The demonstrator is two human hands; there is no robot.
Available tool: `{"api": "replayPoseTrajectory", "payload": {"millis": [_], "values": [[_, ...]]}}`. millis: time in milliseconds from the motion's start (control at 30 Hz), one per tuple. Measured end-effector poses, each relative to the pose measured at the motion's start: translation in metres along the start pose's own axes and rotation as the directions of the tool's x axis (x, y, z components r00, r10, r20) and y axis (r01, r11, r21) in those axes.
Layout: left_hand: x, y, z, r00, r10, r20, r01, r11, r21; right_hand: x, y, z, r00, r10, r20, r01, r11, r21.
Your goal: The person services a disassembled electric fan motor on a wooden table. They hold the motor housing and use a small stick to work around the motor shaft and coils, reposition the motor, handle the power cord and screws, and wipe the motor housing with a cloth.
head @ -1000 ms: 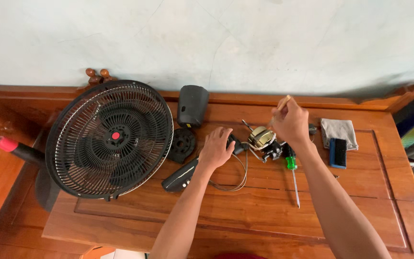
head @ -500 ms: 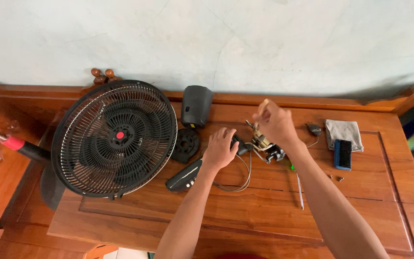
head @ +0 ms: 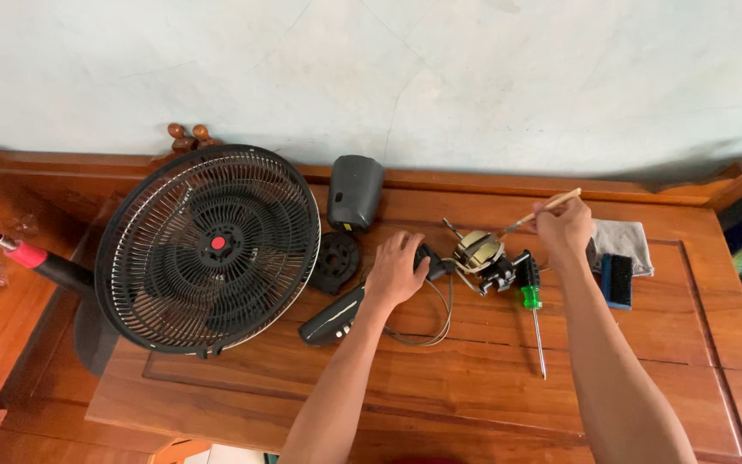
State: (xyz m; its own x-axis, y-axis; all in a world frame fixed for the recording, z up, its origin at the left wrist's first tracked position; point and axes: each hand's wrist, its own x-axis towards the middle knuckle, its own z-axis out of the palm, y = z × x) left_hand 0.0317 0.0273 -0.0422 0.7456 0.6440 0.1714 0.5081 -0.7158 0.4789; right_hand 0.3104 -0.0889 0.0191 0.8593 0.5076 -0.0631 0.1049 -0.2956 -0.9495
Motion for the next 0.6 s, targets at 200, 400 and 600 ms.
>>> {"api": "replayPoseTrajectory", "payload": {"millis": [200, 400, 600], "values": [[-0.002, 0.001, -0.001, 0.997, 0.053, -0.054, -0.052, 0.998, 0.022, 0.003, 0.009, 0.015, 0.975, -0.084, 0.207, 0.022, 0.959, 0.284], [-0.005, 0.007, -0.010, 0.998, 0.015, -0.068, -0.020, 0.997, -0.079, -0.006, -0.017, 0.013, 0.993, -0.120, -0.010, 0.119, 0.989, -0.092], [-0.012, 0.013, -0.015, 0.985, 0.139, -0.100, -0.140, 0.990, -0.001, -0.026, -0.019, 0.021, 0.986, -0.134, 0.101, 0.126, 0.988, 0.084]]}}
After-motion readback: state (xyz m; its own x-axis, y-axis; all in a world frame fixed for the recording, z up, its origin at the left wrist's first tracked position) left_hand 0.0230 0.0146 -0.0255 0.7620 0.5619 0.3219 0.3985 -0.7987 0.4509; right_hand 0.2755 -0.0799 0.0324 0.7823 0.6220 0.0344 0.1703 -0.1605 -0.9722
